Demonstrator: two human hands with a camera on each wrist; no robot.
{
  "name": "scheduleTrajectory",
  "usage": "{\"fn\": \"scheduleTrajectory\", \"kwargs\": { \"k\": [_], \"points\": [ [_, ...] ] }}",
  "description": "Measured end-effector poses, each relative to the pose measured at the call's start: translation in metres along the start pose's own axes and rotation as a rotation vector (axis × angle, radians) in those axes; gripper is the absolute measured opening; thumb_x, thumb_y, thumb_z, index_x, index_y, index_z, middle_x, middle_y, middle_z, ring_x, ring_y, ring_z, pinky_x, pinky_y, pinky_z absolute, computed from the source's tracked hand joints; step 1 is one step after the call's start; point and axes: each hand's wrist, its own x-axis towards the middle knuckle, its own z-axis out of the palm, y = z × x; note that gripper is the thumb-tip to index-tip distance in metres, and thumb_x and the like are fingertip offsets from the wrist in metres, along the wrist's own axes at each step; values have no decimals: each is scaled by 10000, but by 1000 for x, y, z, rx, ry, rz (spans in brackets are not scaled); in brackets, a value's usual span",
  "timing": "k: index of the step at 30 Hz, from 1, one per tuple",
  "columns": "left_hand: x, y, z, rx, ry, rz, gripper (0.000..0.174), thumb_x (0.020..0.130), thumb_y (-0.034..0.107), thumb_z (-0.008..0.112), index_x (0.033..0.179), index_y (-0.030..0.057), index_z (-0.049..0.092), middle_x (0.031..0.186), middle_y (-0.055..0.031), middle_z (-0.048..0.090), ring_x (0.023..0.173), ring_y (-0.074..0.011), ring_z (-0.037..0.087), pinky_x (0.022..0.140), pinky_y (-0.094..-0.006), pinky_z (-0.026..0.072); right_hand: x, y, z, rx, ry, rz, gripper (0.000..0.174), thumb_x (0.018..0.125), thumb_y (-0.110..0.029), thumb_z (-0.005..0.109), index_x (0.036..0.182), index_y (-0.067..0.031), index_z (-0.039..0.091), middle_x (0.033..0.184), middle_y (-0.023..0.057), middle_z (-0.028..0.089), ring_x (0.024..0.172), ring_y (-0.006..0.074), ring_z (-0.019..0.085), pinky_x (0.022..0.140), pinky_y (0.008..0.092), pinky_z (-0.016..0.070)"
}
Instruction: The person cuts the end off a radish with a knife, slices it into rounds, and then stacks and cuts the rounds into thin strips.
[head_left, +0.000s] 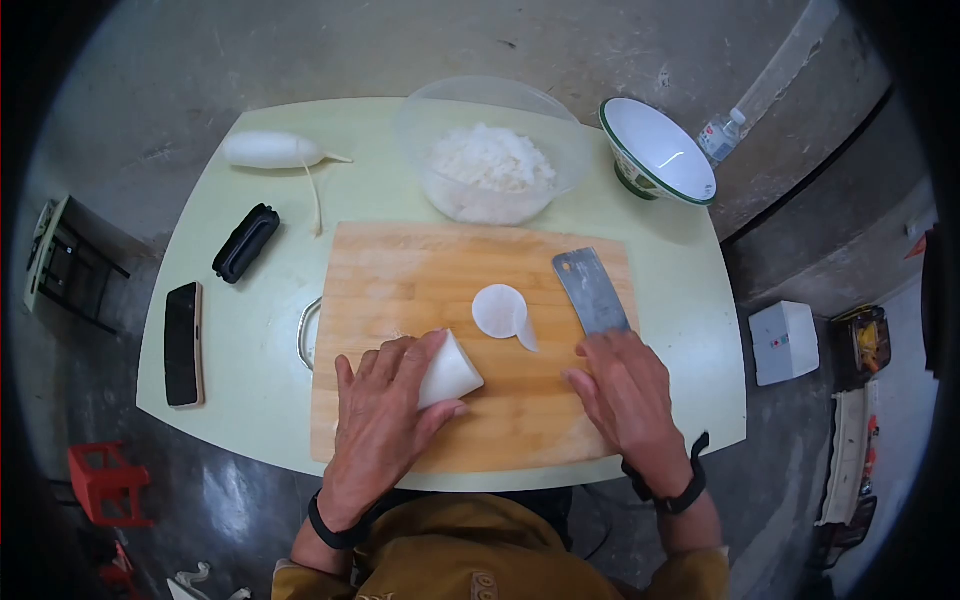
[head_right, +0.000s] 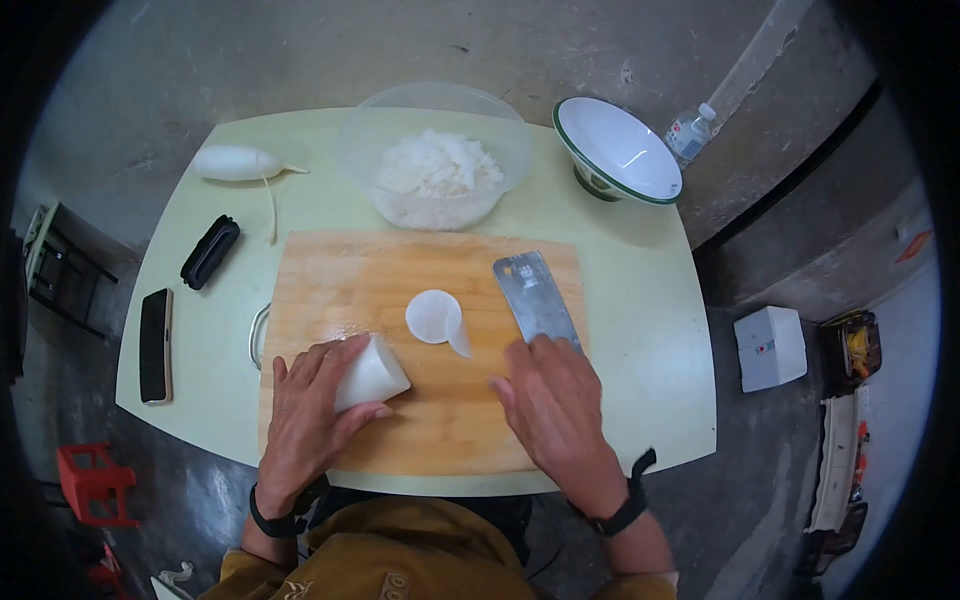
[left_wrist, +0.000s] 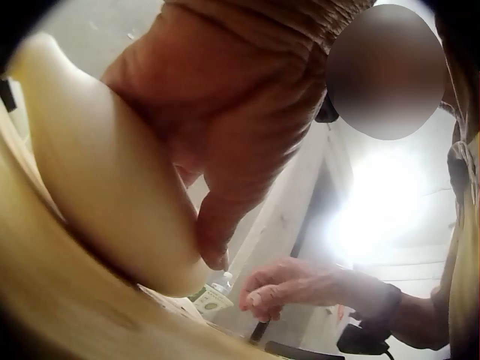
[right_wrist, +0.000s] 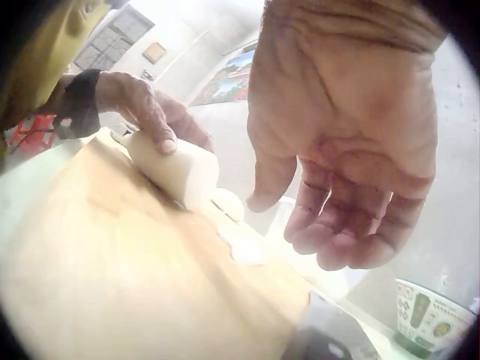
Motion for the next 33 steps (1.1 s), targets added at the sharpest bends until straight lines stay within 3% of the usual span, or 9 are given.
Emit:
{"fn": "scheduleTrajectory", "kwargs": {
  "k": [4, 6, 10, 13, 15, 22, 28, 30, 33],
  "points": [
    [-1, -2, 1, -35, -10, -1, 706, 779, 312, 774, 1390, 139, 464, 1239, -113, 557, 1099, -328, 535, 981, -633, 303, 34, -6, 24, 42, -33, -82, 291, 785, -153, 731, 947, 17, 558, 810, 150, 543, 766, 329, 553, 648, 422, 435],
    [0, -2, 2, -27, -9, -1, 701, 785, 315, 768, 1392, 140, 462, 1237, -114, 556, 1095, -329, 537, 979, -637, 303, 44, -4, 39, 33, -193, -18, 249, 813, -143, 707, 926, 16, 552, 761, 157, 562, 729, 356, 582, 627, 455, 453],
    [0, -3, 1, -36, -9, 4, 699, 796, 323, 757, 1397, 137, 452, 1225, -111, 553, 1082, -330, 538, 975, -643, 301, 51, 8, 46, 51, -161, 27, 188, 841, -139, 676, 901, 8, 575, 742, 174, 605, 717, 383, 613, 617, 477, 469],
    [-1, -4, 1, -38, -5, 17, 697, 800, 324, 752, 1398, 131, 449, 1217, -110, 550, 1072, -329, 538, 975, -643, 298, 62, 8, 31, 21, -288, 158, 150, 848, -133, 657, 898, 0, 610, 768, 187, 644, 725, 382, 633, 622, 472, 475],
    [0, -4, 1, -37, -2, 20, 695, 803, 325, 750, 1397, 127, 448, 1214, -111, 548, 1068, -327, 538, 974, -643, 298, 69, 7, 23, 198, -314, 248, 139, 858, -138, 645, 907, -8, 631, 799, 194, 661, 763, 387, 641, 650, 470, 481],
    [1, -3, 0, -27, -9, 8, 688, 804, 325, 751, 1390, 123, 452, 1216, -116, 546, 1065, -323, 538, 966, -629, 305, 75, 15, 59, 410, -167, 141, 121, 861, -106, 639, 931, -7, 631, 779, 210, 653, 767, 395, 638, 679, 463, 488],
    [0, -2, 1, -32, 10, 9, 695, 788, 301, 769, 1384, 115, 463, 1215, -121, 544, 1068, -323, 536, 968, -620, 310, 72, 7, 46, 28, -142, 142, 113, 869, -94, 624, 948, -14, 613, 827, 193, 633, 773, 407, 619, 676, 485, 483],
    [0, -1, 1, -38, 22, 8, 693, 784, 294, 772, 1381, 113, 468, 1204, -123, 546, 1067, -323, 535, 971, -618, 311, 64, 19, 48, 86, 125, 52, 95, 845, -66, 642, 928, -27, 618, 813, 189, 649, 759, 384, 625, 672, 457, 472],
    [-1, -4, 2, -49, 59, 44, 691, 774, 282, 782, 1371, 113, 479, 1175, -124, 548, 1066, -325, 535, 954, -579, 334, 45, 17, 12, -14, -55, 209, 139, 829, -75, 654, 941, -29, 587, 843, 184, 648, 796, 382, 621, 672, 455, 466]
  ]
}}
